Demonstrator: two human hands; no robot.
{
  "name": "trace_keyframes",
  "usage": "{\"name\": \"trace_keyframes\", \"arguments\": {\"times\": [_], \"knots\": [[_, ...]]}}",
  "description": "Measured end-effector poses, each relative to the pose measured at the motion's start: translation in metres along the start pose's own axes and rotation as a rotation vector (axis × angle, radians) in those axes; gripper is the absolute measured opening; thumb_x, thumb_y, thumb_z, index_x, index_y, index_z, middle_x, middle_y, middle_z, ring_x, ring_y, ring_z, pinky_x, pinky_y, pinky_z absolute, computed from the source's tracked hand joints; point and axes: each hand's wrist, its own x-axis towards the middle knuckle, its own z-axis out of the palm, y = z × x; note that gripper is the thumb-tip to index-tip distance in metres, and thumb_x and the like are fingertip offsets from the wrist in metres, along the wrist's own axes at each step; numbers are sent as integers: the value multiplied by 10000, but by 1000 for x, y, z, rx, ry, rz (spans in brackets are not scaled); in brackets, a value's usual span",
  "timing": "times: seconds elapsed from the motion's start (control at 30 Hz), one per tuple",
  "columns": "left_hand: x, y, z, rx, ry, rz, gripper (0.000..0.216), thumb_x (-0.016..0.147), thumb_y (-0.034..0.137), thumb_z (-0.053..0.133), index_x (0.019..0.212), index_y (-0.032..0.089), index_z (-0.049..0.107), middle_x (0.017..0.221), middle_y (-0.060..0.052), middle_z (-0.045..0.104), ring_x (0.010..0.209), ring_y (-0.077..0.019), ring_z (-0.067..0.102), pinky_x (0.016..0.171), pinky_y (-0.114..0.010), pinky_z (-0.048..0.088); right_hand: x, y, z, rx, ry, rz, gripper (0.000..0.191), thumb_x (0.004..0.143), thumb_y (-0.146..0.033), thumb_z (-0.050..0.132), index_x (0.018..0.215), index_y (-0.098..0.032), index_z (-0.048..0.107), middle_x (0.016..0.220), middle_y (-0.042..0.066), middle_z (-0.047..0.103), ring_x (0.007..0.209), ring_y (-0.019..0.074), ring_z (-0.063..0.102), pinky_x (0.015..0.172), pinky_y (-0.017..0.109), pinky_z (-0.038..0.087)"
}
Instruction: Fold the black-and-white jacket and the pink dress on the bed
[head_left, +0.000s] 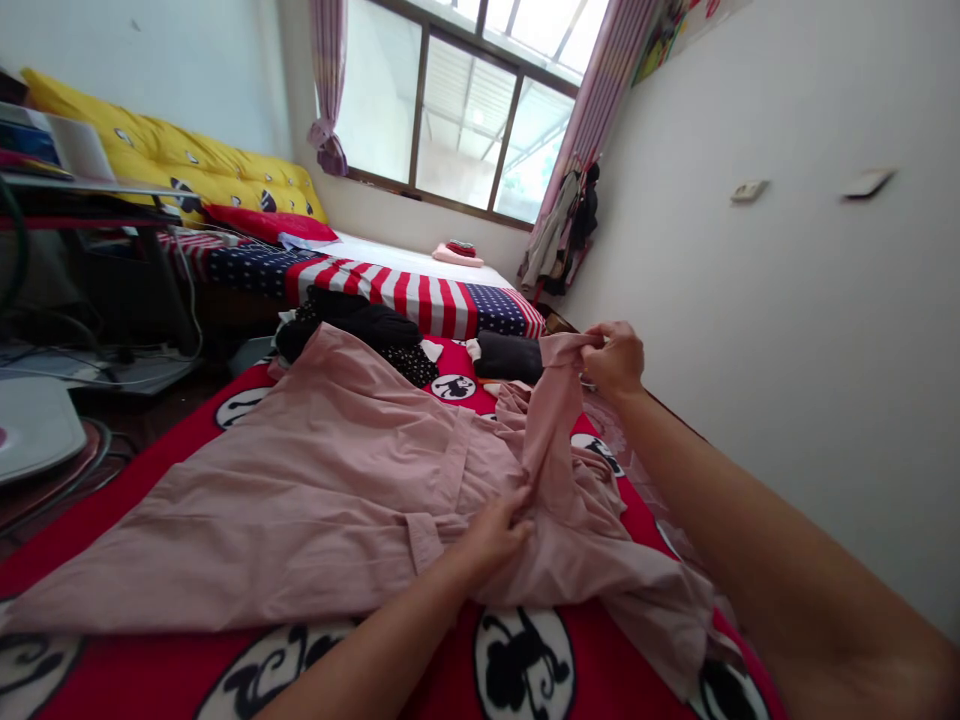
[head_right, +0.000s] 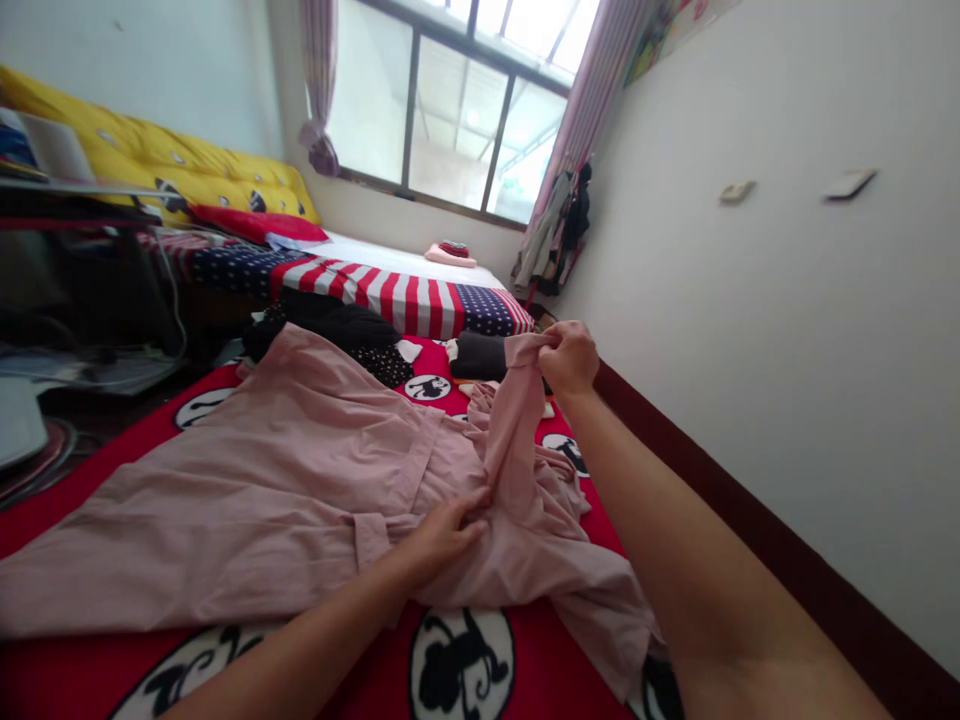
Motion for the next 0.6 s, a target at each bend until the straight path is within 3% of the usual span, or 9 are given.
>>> {"name": "trace_keyframes", "arguments": {"times": [0.07, 0.17, 0.27, 0.4, 0.5, 0.6], "knots": [[9, -8, -5, -226, 5, -210, 609, 769, 362, 674, 1327, 195, 494, 1204, -135, 614, 1057, -263, 609, 893, -392, 479, -9, 4, -9, 66, 35, -41, 194, 688, -145, 542, 826, -175, 676, 965, 77, 652, 867, 207, 612, 788, 314, 498], [9, -7, -13, -489, -26, -329, 611, 789, 399, 672, 1331, 216, 458, 1310, -121, 536, 999, -198, 633, 821, -304, 494, -30, 4, -24, 158, 51, -91, 160, 700, -143, 548, 813, -174, 656, 984, 73, 646, 899, 202, 610, 778, 314, 511], [2, 1, -16, -700, 13, -332, 494, 784, 369, 689, 1215, 192, 525, 1307, -123, 535, 983, -182, 634, 797, -275, 501, -54, -6, -41, 258, 37, -106, 97, 725, -164, 566, 790, -182, 636, 999, 68, 634, 915, 201, 612, 765, 315, 521], [-3, 14, -9, -879, 198, -320, 360, 807, 290, 654, 1110, 164, 507, 1048, -112, 627, 861, -190, 671, 723, -279, 527, -84, -26, -66, 325, 11, -124, 63, 769, -208, 586, 812, -196, 630, 1008, 57, 627, 878, 188, 618, 721, 292, 515], [-6, 25, -3, -883, 308, -273, 438, 777, 222, 680, 1147, 205, 445, 932, -53, 631, 757, -174, 678, 653, -270, 528, -99, -36, -83, 205, -9, -150, 61, 781, -253, 613, 815, -219, 650, 918, 36, 641, 753, 165, 600, 644, 265, 474], [-10, 41, -1, -867, 267, -255, 372, 807, 283, 657, 1120, 188, 480, 869, -46, 624, 711, -170, 674, 613, -258, 522, -103, -42, -99, 74, 1, -170, 89, 771, -320, 645, 780, -235, 670, 799, 21, 646, 656, 154, 569, 587, 260, 415]]}}
